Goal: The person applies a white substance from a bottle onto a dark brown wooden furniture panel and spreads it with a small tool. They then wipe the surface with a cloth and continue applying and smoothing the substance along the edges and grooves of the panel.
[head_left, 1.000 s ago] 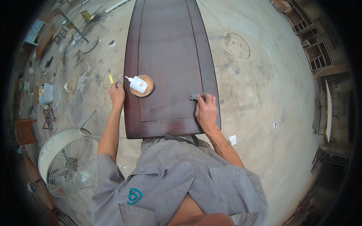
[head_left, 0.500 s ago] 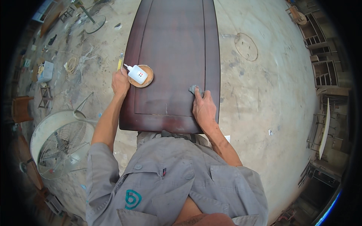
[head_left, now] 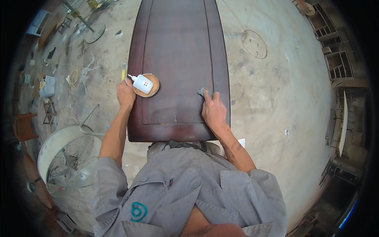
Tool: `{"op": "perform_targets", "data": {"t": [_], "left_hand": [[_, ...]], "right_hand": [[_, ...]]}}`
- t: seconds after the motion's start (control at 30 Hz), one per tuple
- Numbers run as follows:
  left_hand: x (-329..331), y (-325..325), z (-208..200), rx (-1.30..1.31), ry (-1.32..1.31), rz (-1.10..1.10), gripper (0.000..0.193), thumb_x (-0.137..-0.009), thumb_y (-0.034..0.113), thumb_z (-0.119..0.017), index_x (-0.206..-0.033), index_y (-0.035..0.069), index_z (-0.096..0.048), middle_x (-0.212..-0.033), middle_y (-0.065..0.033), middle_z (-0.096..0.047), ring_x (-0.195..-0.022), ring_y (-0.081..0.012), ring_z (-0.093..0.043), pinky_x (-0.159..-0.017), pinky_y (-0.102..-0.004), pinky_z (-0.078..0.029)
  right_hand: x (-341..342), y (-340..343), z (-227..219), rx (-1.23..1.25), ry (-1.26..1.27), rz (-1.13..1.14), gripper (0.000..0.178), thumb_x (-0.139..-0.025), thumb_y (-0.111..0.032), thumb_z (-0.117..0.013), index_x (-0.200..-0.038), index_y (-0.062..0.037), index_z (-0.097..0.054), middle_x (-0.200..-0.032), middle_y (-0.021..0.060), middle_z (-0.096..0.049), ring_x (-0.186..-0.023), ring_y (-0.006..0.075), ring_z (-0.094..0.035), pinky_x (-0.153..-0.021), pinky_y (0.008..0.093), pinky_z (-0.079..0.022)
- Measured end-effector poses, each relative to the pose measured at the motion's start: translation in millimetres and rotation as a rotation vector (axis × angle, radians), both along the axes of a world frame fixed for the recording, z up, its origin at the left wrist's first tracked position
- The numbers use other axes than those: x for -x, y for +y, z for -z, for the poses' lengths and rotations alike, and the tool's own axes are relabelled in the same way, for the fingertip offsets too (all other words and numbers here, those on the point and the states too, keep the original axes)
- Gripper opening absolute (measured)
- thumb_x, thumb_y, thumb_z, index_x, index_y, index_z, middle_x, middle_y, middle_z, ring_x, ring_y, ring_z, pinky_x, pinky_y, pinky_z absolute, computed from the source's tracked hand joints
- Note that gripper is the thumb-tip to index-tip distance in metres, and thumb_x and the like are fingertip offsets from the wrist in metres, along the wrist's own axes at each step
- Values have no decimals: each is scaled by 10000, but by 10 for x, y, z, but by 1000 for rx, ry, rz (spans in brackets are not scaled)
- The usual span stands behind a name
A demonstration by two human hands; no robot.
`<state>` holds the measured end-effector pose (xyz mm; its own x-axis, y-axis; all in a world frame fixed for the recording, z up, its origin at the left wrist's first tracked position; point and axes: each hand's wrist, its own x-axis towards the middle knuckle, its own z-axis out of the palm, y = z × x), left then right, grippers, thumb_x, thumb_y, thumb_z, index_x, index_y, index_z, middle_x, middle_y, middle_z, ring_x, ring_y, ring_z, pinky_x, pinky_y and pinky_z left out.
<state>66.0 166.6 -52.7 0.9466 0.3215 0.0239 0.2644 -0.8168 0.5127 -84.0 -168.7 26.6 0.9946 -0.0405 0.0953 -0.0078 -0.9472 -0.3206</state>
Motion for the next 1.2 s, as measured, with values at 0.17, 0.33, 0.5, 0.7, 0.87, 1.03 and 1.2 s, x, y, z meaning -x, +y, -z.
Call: {"op": "perform_targets", "data": {"t": [0.17, 0.33, 0.5, 0.7, 0.87, 1.03, 1.2], "left_hand": [[21, 32, 49, 27, -5, 38, 481, -1075, 359, -423, -1076, -35, -699, -1063, -279, -628, -1000, -472, -620, -891, -555, -489], [-18, 49, 86, -1, -4, 45, 473, -1078, 348, -415, -1050, -35, -691, -1061, -284, -626, -993, -472, -614, -892, -557, -482], [-23, 146, 206, 52, -15, 88, 483, -1078, 354, -407, -1028, -36, -687, -1043, -288, -621, -991, -476, -606, -877, -561, -473], [-5, 120, 136, 35, -2, 66, 483, -1080, 349, -408, -1026, -41, -687, -1036, -289, -626, -986, -472, -600, -867, -550, -472], [0, 90, 128, 25, -41, 55, 468, -1078, 341, -420, -1030, -35, -694, -1035, -286, -629, -981, -472, -599, -869, -550, -471], [-9, 90, 140, -8, -38, 87, 459, -1078, 335, -422, -1038, -30, -698, -1040, -289, -631, -977, -471, -602, -873, -549, -473], [27, 106, 122, -22, -38, 44, 455, -1071, 335, -432, -1030, -29, -702, -1041, -288, -631, -984, -473, -604, -873, -552, -475]], "right_hand": [[125, -14, 23, -9, 32, 9, 496, -872, -55, -656, -1362, 8, -607, -1017, 215, -563, -839, 396, -654, -705, 476, -558], [160, -1, 11, -16, 35, 9, 499, -870, -48, -653, -1363, 13, -606, -1016, 216, -567, -831, 394, -654, -704, 490, -554], [49, -28, -9, -26, 1, 10, 503, -863, -47, -658, -1358, 22, -607, -1010, 214, -568, -817, 392, -646, -717, 480, -548], [169, -17, 0, -29, 21, -27, 508, -861, -51, -656, -1361, 17, -604, -1006, 209, -566, -817, 386, -643, -740, 477, -537], [195, -3, 16, 22, 11, -44, 507, -863, -52, -646, -1366, 7, -608, -982, 201, -567, -813, 376, -643, -725, 472, -530], [-34, -82, 26, 37, -39, -45, 521, -853, -62, -658, -1366, 9, -602, -984, 195, -569, -835, 365, -647, -748, 468, -523], [199, -89, -48, 30, 58, -69, 504, -863, -64, -654, -1358, 15, -606, -985, 192, -576, -855, 359, -646, -778, 463, -510]]}}
